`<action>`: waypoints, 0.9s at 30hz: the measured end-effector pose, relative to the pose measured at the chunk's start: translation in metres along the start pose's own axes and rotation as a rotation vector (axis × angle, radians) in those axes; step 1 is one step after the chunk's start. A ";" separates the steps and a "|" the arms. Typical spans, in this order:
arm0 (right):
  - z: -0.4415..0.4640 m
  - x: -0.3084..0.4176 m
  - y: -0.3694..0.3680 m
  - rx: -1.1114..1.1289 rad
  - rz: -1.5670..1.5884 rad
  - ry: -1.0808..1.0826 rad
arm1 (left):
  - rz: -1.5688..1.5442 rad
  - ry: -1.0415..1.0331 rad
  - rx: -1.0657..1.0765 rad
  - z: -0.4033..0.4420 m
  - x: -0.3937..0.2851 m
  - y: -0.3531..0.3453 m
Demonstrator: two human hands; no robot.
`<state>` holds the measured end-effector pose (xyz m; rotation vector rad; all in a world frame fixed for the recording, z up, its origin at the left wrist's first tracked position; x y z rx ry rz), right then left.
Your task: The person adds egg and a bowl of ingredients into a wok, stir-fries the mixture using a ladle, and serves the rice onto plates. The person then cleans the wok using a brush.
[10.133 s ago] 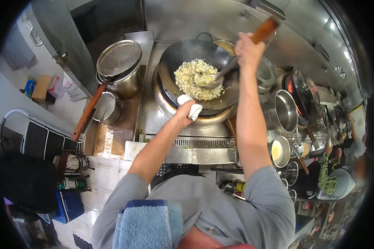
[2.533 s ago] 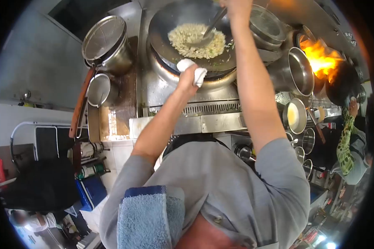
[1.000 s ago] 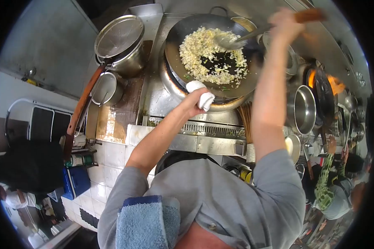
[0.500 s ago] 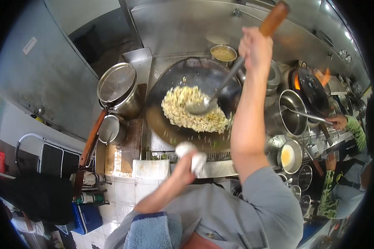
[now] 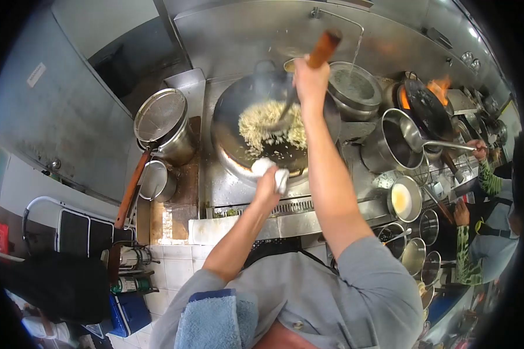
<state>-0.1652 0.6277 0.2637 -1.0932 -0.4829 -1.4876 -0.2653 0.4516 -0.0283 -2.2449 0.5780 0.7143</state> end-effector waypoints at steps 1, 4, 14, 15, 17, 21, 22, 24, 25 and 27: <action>0.024 0.001 -0.012 0.050 0.067 -0.089 | -0.014 0.025 -0.024 -0.020 0.004 0.010; 0.051 0.043 -0.014 0.163 0.311 -0.196 | -0.079 0.012 -0.019 -0.075 -0.002 0.017; 0.076 0.072 -0.029 -0.058 0.062 0.157 | -0.153 -0.040 0.006 -0.081 -0.001 0.009; 0.079 0.100 -0.026 -0.040 0.099 0.110 | -0.172 -0.032 -0.111 -0.066 0.004 0.021; 0.062 0.122 -0.016 0.049 0.233 0.058 | -0.134 0.069 0.023 -0.027 -0.012 -0.001; 0.014 0.053 -0.022 0.164 0.335 -0.004 | -0.045 -0.016 0.068 0.041 -0.024 -0.009; 0.004 0.021 -0.024 0.158 0.270 -0.048 | -0.001 0.011 0.095 0.049 -0.019 -0.008; 0.013 0.010 -0.023 0.174 0.277 -0.082 | 0.004 0.048 0.059 0.052 -0.018 -0.007; 0.021 0.005 -0.024 0.185 0.287 -0.098 | 0.037 0.082 0.084 0.059 -0.012 -0.006; 0.034 0.032 -0.005 0.234 0.366 -0.111 | 0.043 0.121 0.105 0.056 -0.014 -0.011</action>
Point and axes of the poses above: each hand's wrist, its own z-axis towards the middle knuckle, its own y-axis out of the back of the hand, x = y × z, the point moved 10 cm from there along z, towards the middle knuckle, and after that the axes turned 8 degrees about -x, right-handed, at the moved point
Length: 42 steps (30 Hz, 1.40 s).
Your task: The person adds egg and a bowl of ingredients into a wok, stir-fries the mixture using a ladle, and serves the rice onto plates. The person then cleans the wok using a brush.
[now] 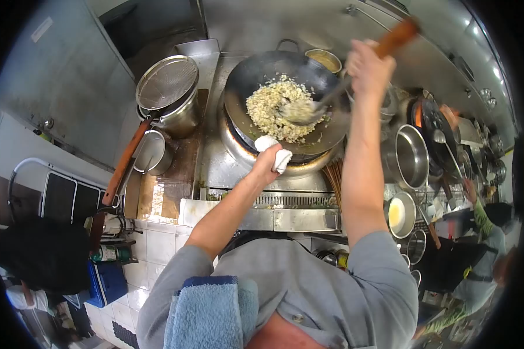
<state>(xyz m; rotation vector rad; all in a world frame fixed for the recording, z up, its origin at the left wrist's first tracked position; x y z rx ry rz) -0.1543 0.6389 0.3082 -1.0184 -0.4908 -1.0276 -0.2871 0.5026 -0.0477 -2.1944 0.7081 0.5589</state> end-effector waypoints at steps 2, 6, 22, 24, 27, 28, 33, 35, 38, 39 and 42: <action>-0.004 -0.011 0.010 0.026 0.020 -0.009 | 0.015 0.073 -0.009 -0.004 0.005 0.004; 0.026 -0.039 0.005 -0.020 0.019 0.016 | 0.024 0.138 -0.037 -0.013 0.006 0.008; 0.050 -0.051 -0.007 -0.161 0.010 -0.058 | -0.089 -0.015 -0.110 -0.092 0.025 0.010; 0.065 -0.007 -0.017 -0.059 0.085 -0.115 | -0.106 -0.019 -0.048 -0.148 0.029 0.009; -0.039 0.029 -0.005 -0.031 0.047 -0.061 | -0.065 0.059 -0.070 -0.079 0.017 0.009; -0.059 0.009 0.002 -0.102 -0.173 0.005 | -0.137 -0.008 -0.041 -0.048 0.009 0.000; 0.033 -0.001 -0.013 -0.075 -0.064 -0.047 | -0.072 -0.061 -0.116 -0.132 0.047 0.021; 0.007 0.029 -0.006 -0.075 -0.147 0.002 | -0.122 -0.078 -0.187 -0.139 0.037 0.018; -0.065 0.027 -0.003 -0.179 -0.330 0.204 | -0.091 0.000 -0.031 -0.051 0.009 0.000; -0.071 -0.003 0.001 -0.252 -0.329 0.264 | -0.084 -0.055 0.059 -0.028 0.014 -0.004; 0.005 -0.005 -0.012 -0.255 -0.367 0.245 | -0.039 -0.085 -0.094 -0.090 0.043 0.018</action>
Point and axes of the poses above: each hand's wrist, its own z-axis towards the middle knuckle, its own y-axis out of the back of the hand, x = y × z, the point moved 10 cm from there along z, towards the middle knuckle, and after that the axes turned 8 degrees about -x, right-handed, at the moved point
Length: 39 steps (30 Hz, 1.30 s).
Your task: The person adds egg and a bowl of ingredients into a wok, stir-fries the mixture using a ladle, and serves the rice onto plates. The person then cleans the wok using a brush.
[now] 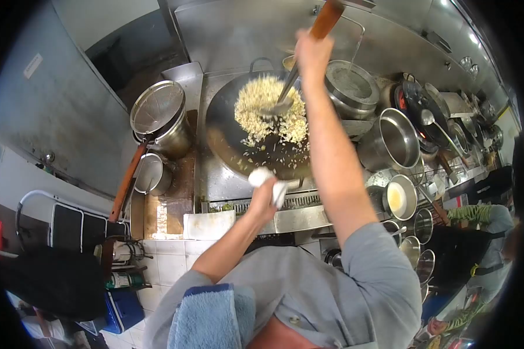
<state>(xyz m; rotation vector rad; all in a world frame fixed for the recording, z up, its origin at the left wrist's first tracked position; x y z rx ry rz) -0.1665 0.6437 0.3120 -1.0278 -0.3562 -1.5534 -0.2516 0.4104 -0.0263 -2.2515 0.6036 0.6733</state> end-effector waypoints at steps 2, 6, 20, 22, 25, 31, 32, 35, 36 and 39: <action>0.043 0.044 -0.006 -0.007 0.143 -0.068 | -0.053 -0.013 -0.044 -0.022 -0.007 0.004; 0.039 0.103 -0.009 0.124 0.254 -0.118 | -0.091 -0.020 0.009 0.032 -0.049 -0.015; 0.001 -0.040 -0.014 0.291 0.337 -0.107 | 0.141 0.136 0.044 0.084 -0.040 -0.013; 0.033 -0.019 -0.015 0.197 0.406 -0.144 | 0.140 0.137 0.037 0.084 -0.046 -0.015; 0.043 -0.046 -0.027 0.175 0.507 -0.228 | 0.153 0.144 0.042 0.084 -0.041 -0.010; -0.006 -0.009 -0.039 0.359 0.462 -0.332 | 0.199 0.147 0.040 0.083 -0.042 -0.011; -0.023 0.008 -0.019 0.356 0.495 -0.260 | 0.212 0.136 0.033 0.081 -0.043 -0.011; -0.043 -0.044 -0.025 0.183 0.375 -0.261 | 0.189 0.154 0.050 0.081 -0.039 -0.012; -0.027 -0.048 -0.026 0.157 0.331 -0.195 | 0.208 0.163 0.047 0.082 -0.038 -0.011; -0.025 0.008 0.010 0.200 0.397 -0.265 | 0.212 0.154 0.075 0.078 -0.042 -0.015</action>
Point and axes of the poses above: each hand's wrist, its own z-axis towards the middle knuckle, its own y-axis out of the back of the hand, x = y × z, the point moved 10 cm from there along z, towards the middle knuckle, and after that the axes turned 8 degrees about -x, right-handed, at the moved point
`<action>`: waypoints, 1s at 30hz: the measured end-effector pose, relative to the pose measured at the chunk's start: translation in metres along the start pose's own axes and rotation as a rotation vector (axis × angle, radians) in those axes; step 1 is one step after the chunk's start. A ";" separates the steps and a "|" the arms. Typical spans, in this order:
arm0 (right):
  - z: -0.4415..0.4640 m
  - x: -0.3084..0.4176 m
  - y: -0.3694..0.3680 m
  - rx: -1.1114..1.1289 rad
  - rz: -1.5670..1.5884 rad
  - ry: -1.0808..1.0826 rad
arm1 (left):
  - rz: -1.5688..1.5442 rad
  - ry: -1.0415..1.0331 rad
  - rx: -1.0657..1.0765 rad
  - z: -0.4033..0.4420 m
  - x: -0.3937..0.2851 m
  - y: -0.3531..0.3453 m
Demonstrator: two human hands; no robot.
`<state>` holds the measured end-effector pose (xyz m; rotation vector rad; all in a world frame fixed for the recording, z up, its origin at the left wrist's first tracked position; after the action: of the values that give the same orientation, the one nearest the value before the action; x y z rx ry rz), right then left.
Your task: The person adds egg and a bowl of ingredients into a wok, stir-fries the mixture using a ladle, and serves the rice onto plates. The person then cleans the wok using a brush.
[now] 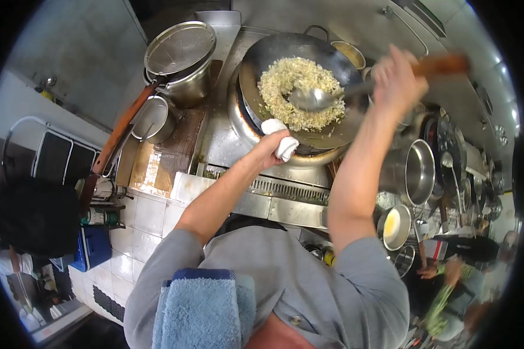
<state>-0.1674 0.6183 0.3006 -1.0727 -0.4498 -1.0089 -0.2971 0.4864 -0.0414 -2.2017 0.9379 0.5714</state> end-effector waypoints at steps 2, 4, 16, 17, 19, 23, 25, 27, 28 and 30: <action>-0.032 0.006 -0.002 0.027 0.018 0.076 | -0.017 -0.015 -0.021 0.006 -0.001 0.003; -0.028 -0.050 0.005 -0.022 0.072 0.029 | -0.015 0.006 -0.046 0.002 0.003 0.005; 0.071 0.002 0.022 -0.105 0.099 0.211 | -0.078 -0.004 0.024 0.000 -0.001 0.000; 0.067 0.010 0.031 -0.117 0.085 0.240 | -0.088 0.010 0.013 -0.001 0.001 0.003; 0.083 -0.080 0.050 -0.234 -0.076 0.161 | -0.101 0.029 0.008 0.001 -0.001 0.003; 0.028 -0.041 -0.010 -0.004 0.058 -0.186 | -0.076 0.091 0.094 0.004 0.001 -0.005; 0.007 -0.022 -0.012 -0.035 0.056 -0.129 | -0.097 -0.052 0.069 0.036 -0.002 0.003; -0.004 -0.038 0.014 -0.171 -0.017 -0.041 | -0.262 -0.125 0.013 0.003 0.020 -0.001; 0.028 -0.047 0.017 -0.178 -0.025 -0.020 | -0.256 -0.077 -0.126 -0.050 0.036 0.000; 0.077 -0.024 0.007 -0.063 0.135 -0.158 | -0.318 -0.049 -0.118 -0.128 0.062 0.002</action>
<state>-0.1614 0.6983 0.3141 -1.2283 -0.4691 -0.8266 -0.2419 0.3646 0.0076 -2.3674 0.5234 0.5369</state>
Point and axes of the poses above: each hand's wrist, its own z-axis towards the middle knuckle, its own y-axis out of the back of the hand, x = y × z, the point moved 10 cm from there along z, towards the middle knuckle, and after that the axes turned 8 degrees about -x, right-handed, at the moved point
